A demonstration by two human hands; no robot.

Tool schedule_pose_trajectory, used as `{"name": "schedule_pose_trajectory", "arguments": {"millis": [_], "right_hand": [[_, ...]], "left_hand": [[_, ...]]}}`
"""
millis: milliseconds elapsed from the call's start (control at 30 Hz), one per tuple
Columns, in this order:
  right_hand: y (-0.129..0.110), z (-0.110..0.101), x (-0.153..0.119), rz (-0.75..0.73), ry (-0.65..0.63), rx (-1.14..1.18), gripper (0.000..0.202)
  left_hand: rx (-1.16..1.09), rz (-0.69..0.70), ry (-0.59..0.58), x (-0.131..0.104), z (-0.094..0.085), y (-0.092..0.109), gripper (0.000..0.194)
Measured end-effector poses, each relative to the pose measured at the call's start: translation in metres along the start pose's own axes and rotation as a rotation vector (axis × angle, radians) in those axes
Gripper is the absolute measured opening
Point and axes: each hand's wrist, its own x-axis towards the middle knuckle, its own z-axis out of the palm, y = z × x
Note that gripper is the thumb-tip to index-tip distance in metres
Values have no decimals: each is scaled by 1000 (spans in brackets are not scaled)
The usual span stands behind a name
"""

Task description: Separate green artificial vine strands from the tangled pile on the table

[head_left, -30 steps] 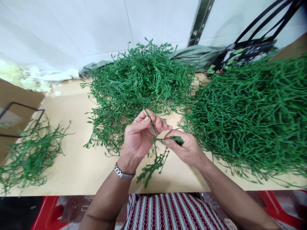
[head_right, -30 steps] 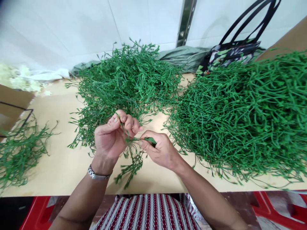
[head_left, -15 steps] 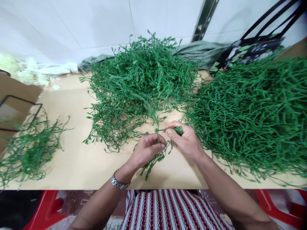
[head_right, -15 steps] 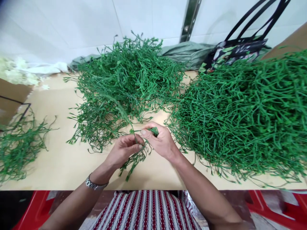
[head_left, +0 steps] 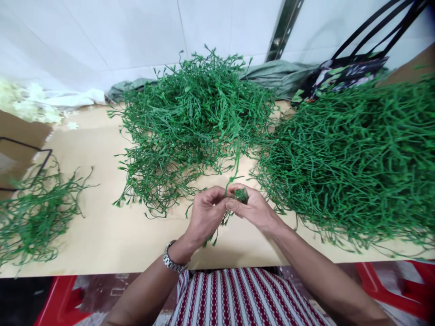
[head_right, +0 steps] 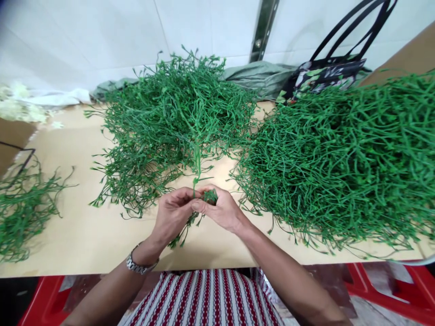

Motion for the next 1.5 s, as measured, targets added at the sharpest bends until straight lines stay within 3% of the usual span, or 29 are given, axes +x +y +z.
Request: {"name": "schedule_pose_trajectory", "arguments": {"millis": [233, 467, 667, 900, 1067, 1333, 1500], "right_hand": [[-6, -10, -1, -2, -120, -160, 17], [-10, -19, 2, 13, -215, -449, 24], [-19, -23, 6, -179, -196, -655, 29], [-12, -18, 4, -32, -170, -436, 15], [-5, -15, 0, -119, -170, -429, 18], [-17, -8, -9, -114, -345, -971, 16], [-21, -8, -13, -205, -538, -1041, 20]], "left_hand": [[-55, -205, -127, 7, -7, 8, 4], [62, -192, -210, 5, -9, 2, 2], [235, -143, -224, 2, -13, 1, 5], [252, -137, -197, -1, -12, 1, 10], [280, -56, -245, -2, -16, -2, 18], [617, 33, -398, -5, -25, 8, 16], [633, -49, -588, -6, -30, 17, 23]]}}
